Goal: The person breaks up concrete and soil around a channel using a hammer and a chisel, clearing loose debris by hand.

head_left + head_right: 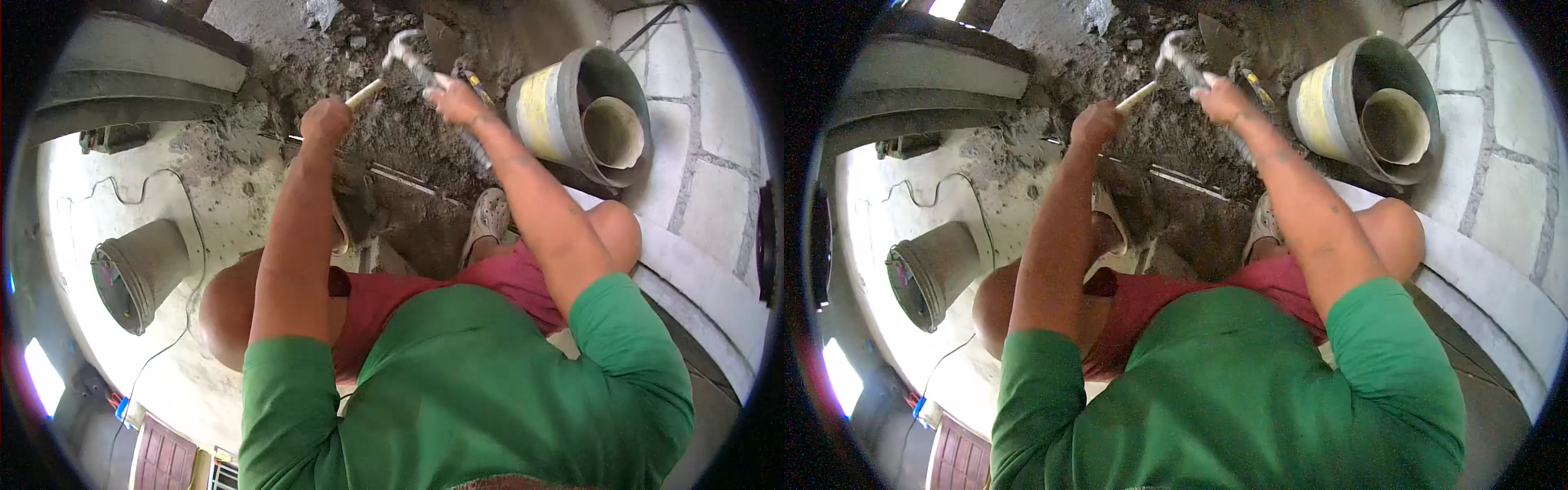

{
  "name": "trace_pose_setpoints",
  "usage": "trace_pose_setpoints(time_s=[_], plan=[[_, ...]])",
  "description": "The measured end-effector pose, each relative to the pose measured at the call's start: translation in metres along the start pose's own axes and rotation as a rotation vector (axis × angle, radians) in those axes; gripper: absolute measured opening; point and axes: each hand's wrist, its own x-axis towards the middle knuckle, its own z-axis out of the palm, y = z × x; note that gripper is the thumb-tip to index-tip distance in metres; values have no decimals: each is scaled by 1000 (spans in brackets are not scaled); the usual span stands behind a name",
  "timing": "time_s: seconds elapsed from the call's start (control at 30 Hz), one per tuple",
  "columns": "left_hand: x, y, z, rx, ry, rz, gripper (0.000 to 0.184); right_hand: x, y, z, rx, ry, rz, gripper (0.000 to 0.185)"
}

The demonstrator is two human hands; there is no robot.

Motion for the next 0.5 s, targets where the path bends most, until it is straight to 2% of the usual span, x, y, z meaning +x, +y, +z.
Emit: trace_pose_setpoints(time_s=[0.07, 0.1, 0.13, 0.17, 0.2, 0.23, 0.27, 0.33, 0.4, 0.43, 0.5], plan=[[10, -11, 1, -64, -64, -58, 31, -19, -35, -44, 178, -16, 79, 58], [16, -18, 8, -147, -161, -137, 34, -18, -45, -56, 248, 143, -63, 68], [18, -29, 18, -150, -158, -136, 34, -17, -61, -79, 210, 254, -141, 66], [16, -42, 33, -411, -196, -269, 35, -8, -64, -98, 227, 319, -287, 64], [14, -49, 51, -671, -236, -404, 36, -5, -76, -122, 183, 300, -168, 62], [14, -51, 78, -677, -240, -409, 36, -63, -148, -132, 375, 438, -141, 58], [15, -56, 107, -489, -92, -193, 36, -88, -171, -141, 292, 490, -180, 61], [2, -51, 109, -304, 64, -5, 37, -96, -192, -150, 193, 492, -263, 62], [-26, -23, 76, -536, 135, -211, 37, -98, -205, -137, 135, 452, -294, 61], [-9, -29, 90, -388, 76, -120, 35, -92, -202, -125, 99, 434, -337, 61], [-8, -27, 91, -369, 108, -151, 34, -53, -171, -82, 11, 408, -484, 61]])
